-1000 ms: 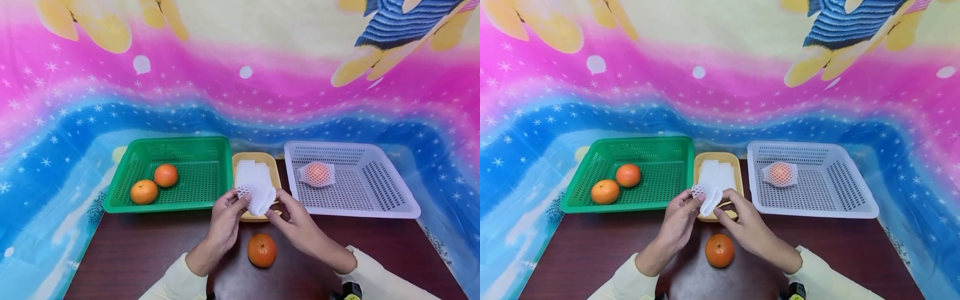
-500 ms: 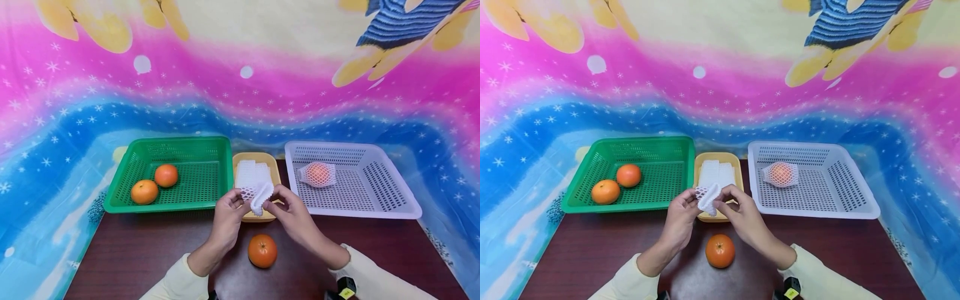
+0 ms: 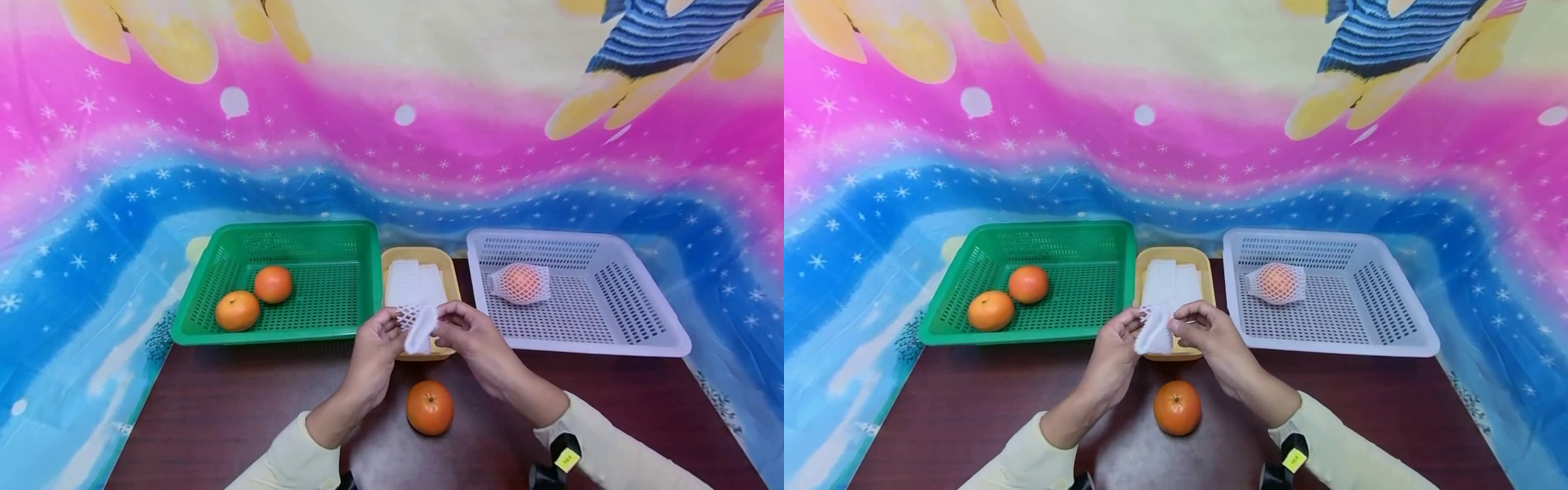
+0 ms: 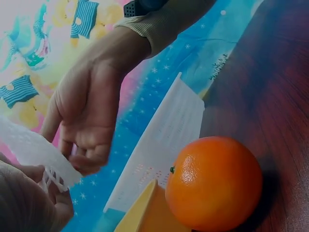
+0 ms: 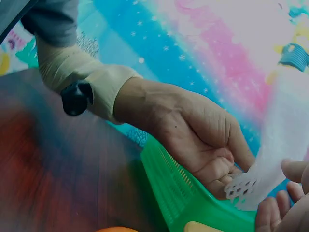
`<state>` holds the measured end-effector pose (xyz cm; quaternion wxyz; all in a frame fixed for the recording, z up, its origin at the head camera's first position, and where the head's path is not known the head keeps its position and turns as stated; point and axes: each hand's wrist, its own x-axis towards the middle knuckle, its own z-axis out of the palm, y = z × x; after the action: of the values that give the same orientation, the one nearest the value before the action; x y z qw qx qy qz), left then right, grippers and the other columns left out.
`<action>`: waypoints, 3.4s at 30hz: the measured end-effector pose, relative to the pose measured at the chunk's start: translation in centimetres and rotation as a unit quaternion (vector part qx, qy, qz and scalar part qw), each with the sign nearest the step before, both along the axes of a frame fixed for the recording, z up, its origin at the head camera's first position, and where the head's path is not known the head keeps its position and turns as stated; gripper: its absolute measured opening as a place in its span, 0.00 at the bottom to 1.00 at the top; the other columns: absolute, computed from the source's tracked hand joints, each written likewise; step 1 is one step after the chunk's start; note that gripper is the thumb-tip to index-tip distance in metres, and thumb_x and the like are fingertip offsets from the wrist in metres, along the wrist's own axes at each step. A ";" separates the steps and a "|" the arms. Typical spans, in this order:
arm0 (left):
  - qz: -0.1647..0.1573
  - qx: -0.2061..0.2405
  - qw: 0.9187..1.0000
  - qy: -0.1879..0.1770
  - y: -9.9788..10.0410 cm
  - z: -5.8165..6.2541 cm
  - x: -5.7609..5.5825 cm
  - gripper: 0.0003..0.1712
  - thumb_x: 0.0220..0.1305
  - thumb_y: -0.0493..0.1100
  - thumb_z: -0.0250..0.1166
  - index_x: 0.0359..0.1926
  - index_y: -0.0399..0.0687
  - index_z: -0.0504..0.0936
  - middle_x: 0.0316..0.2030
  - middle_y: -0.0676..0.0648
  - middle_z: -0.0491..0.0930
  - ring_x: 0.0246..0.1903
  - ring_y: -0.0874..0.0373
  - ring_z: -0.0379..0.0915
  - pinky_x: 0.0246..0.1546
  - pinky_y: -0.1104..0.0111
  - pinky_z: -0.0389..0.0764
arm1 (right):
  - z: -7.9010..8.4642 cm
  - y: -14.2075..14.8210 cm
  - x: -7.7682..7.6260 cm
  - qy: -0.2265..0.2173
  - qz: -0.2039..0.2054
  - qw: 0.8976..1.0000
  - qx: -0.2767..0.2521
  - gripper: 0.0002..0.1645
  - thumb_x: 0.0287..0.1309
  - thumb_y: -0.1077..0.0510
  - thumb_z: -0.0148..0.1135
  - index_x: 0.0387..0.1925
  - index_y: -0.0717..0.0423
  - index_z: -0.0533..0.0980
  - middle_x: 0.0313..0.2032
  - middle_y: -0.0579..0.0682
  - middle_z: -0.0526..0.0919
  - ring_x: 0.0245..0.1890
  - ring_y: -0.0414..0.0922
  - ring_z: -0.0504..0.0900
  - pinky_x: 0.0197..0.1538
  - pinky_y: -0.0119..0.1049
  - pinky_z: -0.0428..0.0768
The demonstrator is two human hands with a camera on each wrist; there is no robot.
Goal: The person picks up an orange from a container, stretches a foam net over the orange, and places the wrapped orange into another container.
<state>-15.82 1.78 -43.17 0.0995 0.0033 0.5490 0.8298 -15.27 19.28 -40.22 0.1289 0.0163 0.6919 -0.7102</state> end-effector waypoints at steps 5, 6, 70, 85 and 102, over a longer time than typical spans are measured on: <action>-0.005 -0.005 1.000 -0.007 0.0 0.2 0.1 0.11 0.65 0.24 0.57 0.49 0.27 0.75 0.38 0.50 0.81 0.38 0.63 0.79 0.37 0.76 0.82 | -0.2 0.1 -0.4 -0.047 0.026 0.998 -0.009 0.25 0.68 0.61 0.63 0.61 0.68 0.68 0.45 0.48 0.81 0.45 0.39 0.81 0.53 0.31 0.82; -0.005 -0.010 1.000 -0.008 0.0 0.3 0.1 0.11 0.65 0.24 0.57 0.48 0.27 0.75 0.37 0.49 0.81 0.37 0.63 0.79 0.36 0.76 0.82 | -0.2 0.1 -0.4 -0.050 0.030 0.998 -0.007 0.26 0.68 0.61 0.63 0.62 0.68 0.67 0.46 0.48 0.81 0.46 0.39 0.81 0.54 0.31 0.82; -0.262 0.357 0.896 -0.030 -3.4 2.3 1.0 0.19 0.83 0.47 0.45 0.62 0.40 0.72 0.54 0.47 0.83 0.54 0.60 0.81 0.58 0.68 0.82 | -0.1 3.7 2.1 -0.082 0.319 0.763 -0.556 0.24 0.74 0.56 0.55 0.67 0.59 0.70 0.63 0.53 0.79 0.63 0.47 0.79 0.72 0.34 0.71; -0.311 0.275 0.908 -0.061 -4.4 -0.4 2.2 0.17 0.77 0.50 0.58 0.55 0.46 0.83 0.47 0.52 0.87 0.47 0.65 0.83 0.51 0.73 0.84 | -2.0 4.7 3.1 -0.052 0.260 0.826 -0.498 0.25 0.83 0.56 0.32 0.66 0.56 0.72 0.61 0.49 0.82 0.61 0.42 0.81 0.67 0.33 0.76; -0.218 0.154 0.948 -0.175 -4.1 -5.8 5.4 0.30 0.81 0.49 0.50 0.73 0.35 0.62 0.56 0.52 0.83 0.56 0.63 0.79 0.60 0.66 0.80 | -8.3 5.5 6.6 -0.208 0.174 0.867 -0.417 0.26 0.84 0.52 0.29 0.66 0.51 0.72 0.64 0.51 0.80 0.65 0.44 0.78 0.69 0.40 0.76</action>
<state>-10.47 -2.34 -48.99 0.3703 -0.0072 0.3744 0.8501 -8.67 24.80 -48.47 0.3862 -0.0121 0.2797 -0.8789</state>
